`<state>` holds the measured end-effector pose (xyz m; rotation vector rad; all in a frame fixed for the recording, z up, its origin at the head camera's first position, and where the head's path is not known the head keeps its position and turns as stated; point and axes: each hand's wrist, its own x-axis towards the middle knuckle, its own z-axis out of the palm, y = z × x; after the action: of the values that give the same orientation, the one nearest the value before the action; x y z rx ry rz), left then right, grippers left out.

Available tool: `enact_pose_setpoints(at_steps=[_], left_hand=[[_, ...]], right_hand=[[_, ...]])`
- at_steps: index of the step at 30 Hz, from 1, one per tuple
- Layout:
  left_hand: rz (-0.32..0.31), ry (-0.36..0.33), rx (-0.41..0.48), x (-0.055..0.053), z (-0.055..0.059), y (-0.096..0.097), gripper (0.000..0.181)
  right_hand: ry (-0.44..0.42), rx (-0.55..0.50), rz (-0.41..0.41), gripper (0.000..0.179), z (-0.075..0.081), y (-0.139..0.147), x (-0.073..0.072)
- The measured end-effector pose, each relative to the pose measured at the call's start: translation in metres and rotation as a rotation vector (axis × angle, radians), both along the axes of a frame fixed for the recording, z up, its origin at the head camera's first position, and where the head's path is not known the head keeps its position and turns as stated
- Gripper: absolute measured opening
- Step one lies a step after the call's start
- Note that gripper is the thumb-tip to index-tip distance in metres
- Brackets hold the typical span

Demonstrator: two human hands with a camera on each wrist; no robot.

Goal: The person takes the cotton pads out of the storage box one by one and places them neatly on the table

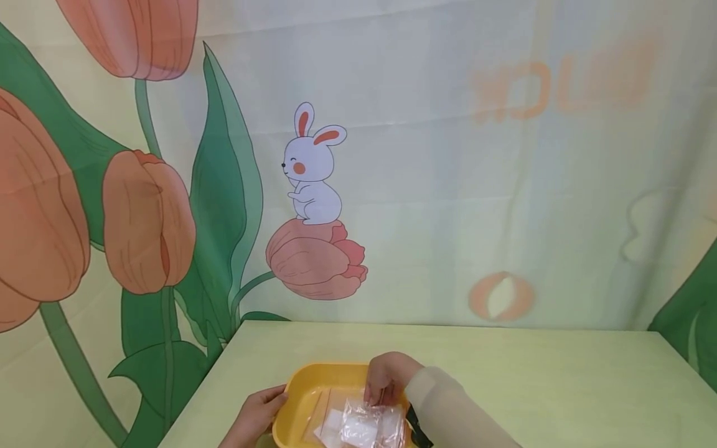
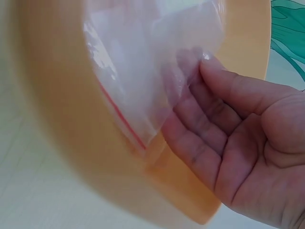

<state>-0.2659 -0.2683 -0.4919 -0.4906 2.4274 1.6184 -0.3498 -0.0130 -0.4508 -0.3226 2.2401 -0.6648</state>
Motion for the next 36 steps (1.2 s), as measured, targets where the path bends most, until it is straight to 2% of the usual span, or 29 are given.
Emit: enact_pose_setpoints(at_steps=[9, 19, 27, 36], left_hand=[[0.001, 0.002, -0.008, -0.001, 0.002, 0.000, 0.044], [-0.010, -0.005, -0.003, 0.001, -0.004, -0.005, 0.045], [-0.009, 0.006, -0.007, 0.000, -0.002, -0.002, 0.044], [-0.012, 0.008, 0.001, 0.000, -0.001, 0.002, 0.045]], right_hand=[[0.006, -0.062, 0.040, 0.015, 0.004, 0.000, 0.000], [-0.016, -0.120, 0.080, 0.014, 0.013, -0.003, 0.007], [0.043, -0.156, 0.067, 0.012, 0.019, -0.001, 0.006], [0.035, -0.191, 0.048, 0.013, 0.022, 0.004, 0.005]])
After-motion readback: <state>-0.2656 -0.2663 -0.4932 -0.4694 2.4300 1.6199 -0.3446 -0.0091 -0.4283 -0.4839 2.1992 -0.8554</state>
